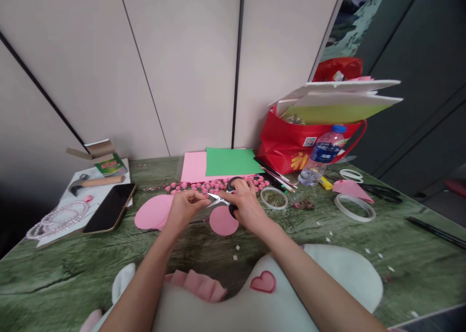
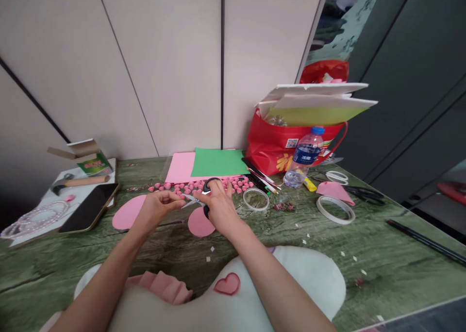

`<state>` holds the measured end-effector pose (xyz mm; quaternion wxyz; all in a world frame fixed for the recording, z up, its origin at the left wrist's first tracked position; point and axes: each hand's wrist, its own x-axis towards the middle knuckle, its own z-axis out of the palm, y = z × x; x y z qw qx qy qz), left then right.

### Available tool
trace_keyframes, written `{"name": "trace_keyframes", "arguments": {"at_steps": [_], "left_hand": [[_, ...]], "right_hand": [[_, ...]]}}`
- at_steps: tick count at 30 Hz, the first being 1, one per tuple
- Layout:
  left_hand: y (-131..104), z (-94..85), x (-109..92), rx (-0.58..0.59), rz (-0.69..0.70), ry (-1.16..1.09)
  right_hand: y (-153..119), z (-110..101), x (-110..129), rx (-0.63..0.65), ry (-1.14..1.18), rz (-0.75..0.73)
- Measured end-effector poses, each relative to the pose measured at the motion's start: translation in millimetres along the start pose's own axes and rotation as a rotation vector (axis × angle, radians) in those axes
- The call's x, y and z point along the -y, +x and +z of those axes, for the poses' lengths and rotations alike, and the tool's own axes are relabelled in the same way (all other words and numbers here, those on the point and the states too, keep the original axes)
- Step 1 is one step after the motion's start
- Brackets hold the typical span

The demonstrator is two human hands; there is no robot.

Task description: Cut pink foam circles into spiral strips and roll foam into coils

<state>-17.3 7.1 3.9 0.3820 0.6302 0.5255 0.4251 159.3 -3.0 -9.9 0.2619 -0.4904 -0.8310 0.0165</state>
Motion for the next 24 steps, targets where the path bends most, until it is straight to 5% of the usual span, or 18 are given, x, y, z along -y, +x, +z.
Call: {"name": "trace_keyframes", "arguments": {"at_steps": [16,24], "left_hand": [[1,2.4,2,0.108,0.062,0.119],[-1,1.8,-7,0.155,0.032,-0.024]], "right_hand": [[-1,3,9,-0.038,-0.112,-0.064],[0,10,1,0.061,0.213,0.031]]}}
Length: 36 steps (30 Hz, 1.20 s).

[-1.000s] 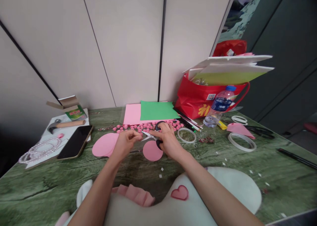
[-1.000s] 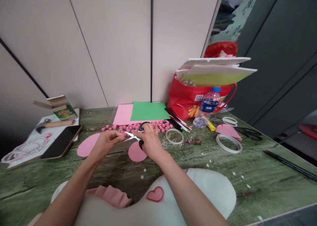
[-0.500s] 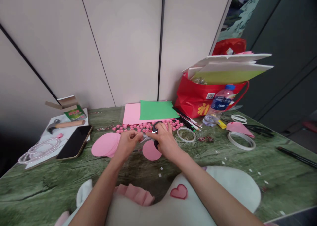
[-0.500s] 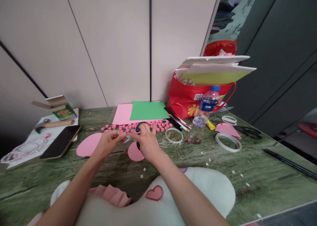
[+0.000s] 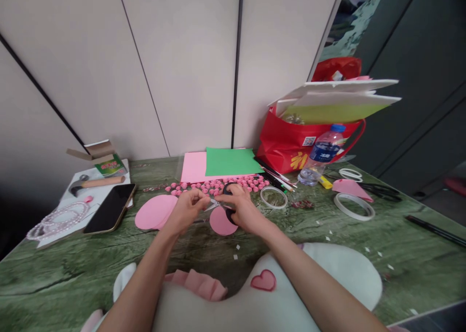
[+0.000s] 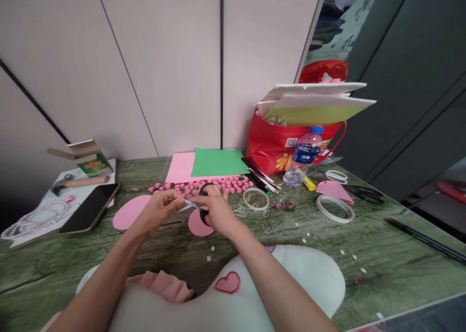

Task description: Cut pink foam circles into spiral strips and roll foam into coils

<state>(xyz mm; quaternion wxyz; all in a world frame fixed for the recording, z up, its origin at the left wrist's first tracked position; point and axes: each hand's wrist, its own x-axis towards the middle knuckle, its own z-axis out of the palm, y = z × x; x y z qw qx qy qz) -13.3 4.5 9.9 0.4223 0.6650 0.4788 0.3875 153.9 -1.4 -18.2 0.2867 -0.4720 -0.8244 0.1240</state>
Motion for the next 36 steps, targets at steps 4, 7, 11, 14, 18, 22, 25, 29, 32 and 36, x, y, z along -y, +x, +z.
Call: {"name": "trace_keyframes", "arguments": {"at_steps": [4,7,11,14,18,22,25,29,32,36], "left_hand": [[-1,-1.4,-1,0.038,0.001,-0.024],[0,-2.5,3,0.06,0.014,-0.06],[0,-2.7,5,0.055,0.034,-0.078],[0,-2.3,4,0.032,0.054,-0.097],[0,-2.7,1,-0.01,0.085,-0.107],[0,-4.5,1,-0.02,0.097,-0.119],[0,-5.8,2,-0.015,0.08,-0.134],[0,-6.3,0,-0.01,0.083,-0.156],[-1,-6.3,-2,-0.039,0.072,-0.166],[-1,-5.5,-5,-0.071,0.033,-0.184]], "right_hand": [[0,0,-1,0.032,0.147,0.024],[0,-1,-3,0.042,0.262,-0.019],[2,0,-9,0.068,0.384,-0.074],[5,2,-12,0.051,0.468,-0.11],[5,5,-15,0.035,0.592,-0.109],[4,8,-15,0.071,0.783,-0.084],[4,6,-11,0.132,0.916,-0.033],[2,-5,-1,0.205,1.034,0.063],[-1,-12,5,0.27,1.209,0.099],[-1,-9,1,0.396,1.466,0.125]]}}
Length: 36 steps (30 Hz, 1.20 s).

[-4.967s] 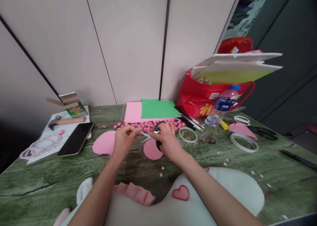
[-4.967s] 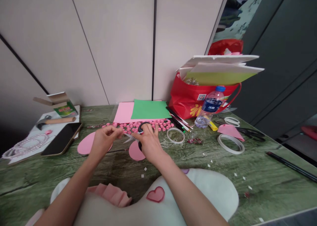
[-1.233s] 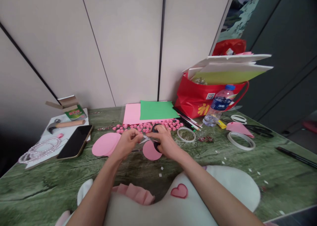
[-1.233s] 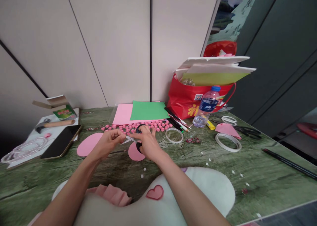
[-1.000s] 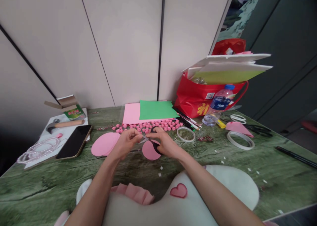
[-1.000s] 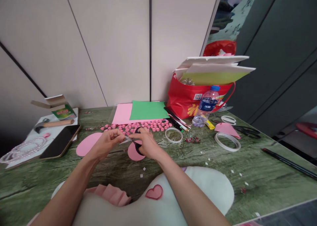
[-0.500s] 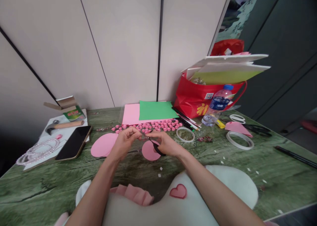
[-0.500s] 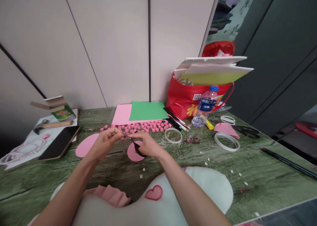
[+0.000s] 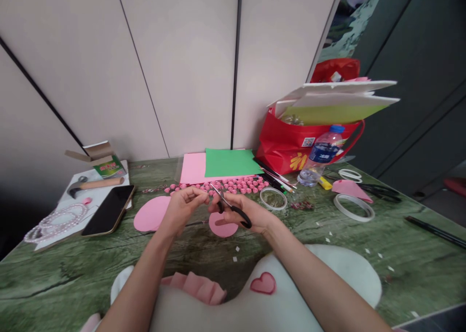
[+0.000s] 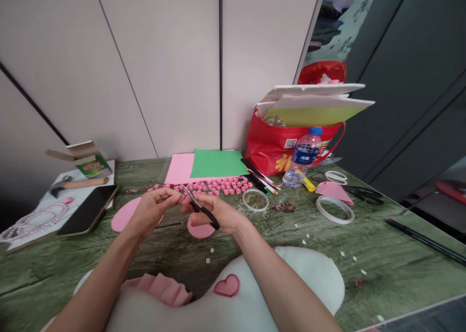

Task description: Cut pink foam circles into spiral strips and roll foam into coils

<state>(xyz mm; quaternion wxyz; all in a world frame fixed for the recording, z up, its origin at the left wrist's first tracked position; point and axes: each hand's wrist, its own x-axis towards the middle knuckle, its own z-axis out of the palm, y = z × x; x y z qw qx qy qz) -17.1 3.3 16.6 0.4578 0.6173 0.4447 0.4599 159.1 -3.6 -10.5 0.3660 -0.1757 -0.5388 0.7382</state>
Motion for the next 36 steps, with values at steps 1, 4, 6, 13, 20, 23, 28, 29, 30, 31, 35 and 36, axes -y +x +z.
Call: {"name": "trace_keyframes", "arguments": {"at_steps": [1,4,6,13,20,23,28,29,30,31,35,36], "left_hand": [[0,0.4,0,-0.007,-0.003,-0.003],[0,1.3,-1,-0.038,-0.002,-0.02],[0,1.5,-1,-0.063,0.011,-0.042],[0,0.5,1,-0.066,0.086,-0.168],[2,0.6,2,-0.082,0.059,-0.172],[1,-0.3,0,-0.157,0.075,-0.04],[1,-0.5,1,-0.129,-0.003,-0.002],[1,-0.5,2,-0.108,-0.002,-0.044],[1,-0.5,2,-0.094,0.006,-0.09],[1,-0.7,3,-0.089,0.016,-0.13],[1,-2.1,2,-0.14,0.051,-0.118],[1,-2.0,1,-0.144,0.061,-0.096]], "right_hand": [[1,-2,-2,0.012,0.041,0.019],[4,-6,-6,0.026,0.125,0.061],[4,-6,-6,0.027,0.159,0.073],[1,-2,1,0.014,0.241,0.072],[-4,-1,3,0.059,0.37,0.041],[-8,1,4,0.13,0.385,0.008],[-9,2,6,0.215,0.438,0.005],[-9,1,6,0.213,0.444,0.018],[-8,1,5,0.211,0.448,0.031],[-8,1,5,0.215,0.453,0.043],[-9,1,6,0.309,0.484,0.048],[-10,2,7,0.343,0.49,0.042]]}}
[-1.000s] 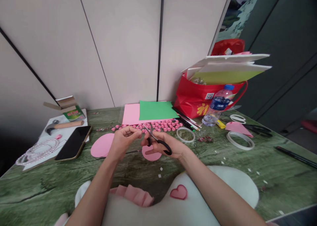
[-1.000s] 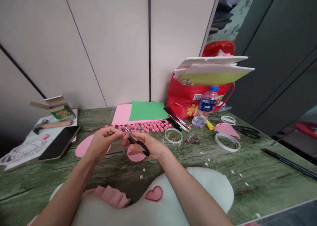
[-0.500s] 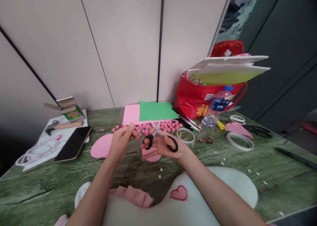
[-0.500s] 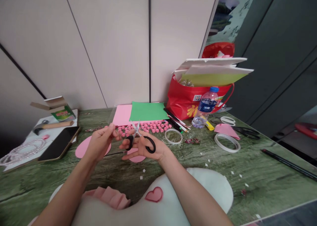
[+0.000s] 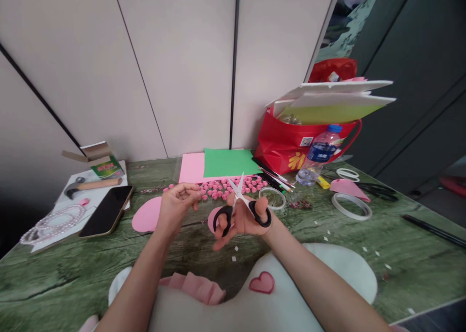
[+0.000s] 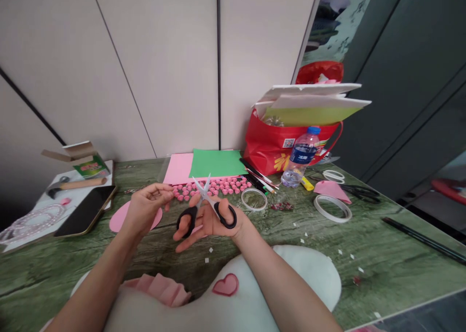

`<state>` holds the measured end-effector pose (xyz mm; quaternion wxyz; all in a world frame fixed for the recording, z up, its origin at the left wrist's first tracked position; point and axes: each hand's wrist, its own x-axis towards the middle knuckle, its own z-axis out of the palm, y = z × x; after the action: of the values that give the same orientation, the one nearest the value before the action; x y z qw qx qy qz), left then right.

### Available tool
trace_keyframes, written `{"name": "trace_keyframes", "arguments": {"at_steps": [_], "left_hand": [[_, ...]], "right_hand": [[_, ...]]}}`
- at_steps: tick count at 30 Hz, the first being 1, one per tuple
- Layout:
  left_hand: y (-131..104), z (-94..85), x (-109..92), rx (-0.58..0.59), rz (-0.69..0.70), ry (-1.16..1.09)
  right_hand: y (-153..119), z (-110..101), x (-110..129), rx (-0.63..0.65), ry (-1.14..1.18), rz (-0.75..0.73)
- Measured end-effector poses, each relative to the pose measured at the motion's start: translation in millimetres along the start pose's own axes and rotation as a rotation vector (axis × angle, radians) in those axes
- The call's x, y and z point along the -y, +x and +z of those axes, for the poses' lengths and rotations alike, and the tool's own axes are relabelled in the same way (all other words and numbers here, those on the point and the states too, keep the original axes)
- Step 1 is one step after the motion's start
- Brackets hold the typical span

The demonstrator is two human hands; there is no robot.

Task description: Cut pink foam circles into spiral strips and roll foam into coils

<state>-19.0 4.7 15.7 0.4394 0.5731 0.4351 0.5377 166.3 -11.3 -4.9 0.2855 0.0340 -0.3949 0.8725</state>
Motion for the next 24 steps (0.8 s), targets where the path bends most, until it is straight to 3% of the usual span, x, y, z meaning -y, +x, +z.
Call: {"name": "trace_keyframes", "arguments": {"at_steps": [4,7,10,13,17,24], "left_hand": [[-4,5.1,-6,0.078,-0.004,0.05],[-8,10.9,-10,0.154,-0.022,0.062],[-13,13.1,-12,0.289,0.003,0.047],[-15,10.8,-10,0.443,0.03,0.029],[-16,7.5,-10,0.549,-0.019,0.049],[-17,4.9,-14,0.616,-0.089,0.058]], "right_hand": [[2,5,-6,0.13,0.008,0.084],[3,2,-19,0.128,0.023,0.215],[3,-3,-32,0.075,0.058,0.314],[6,-3,-36,0.153,0.146,0.429],[12,0,-35,0.253,0.289,0.598],[14,-5,-40,0.276,0.349,0.614]]}}
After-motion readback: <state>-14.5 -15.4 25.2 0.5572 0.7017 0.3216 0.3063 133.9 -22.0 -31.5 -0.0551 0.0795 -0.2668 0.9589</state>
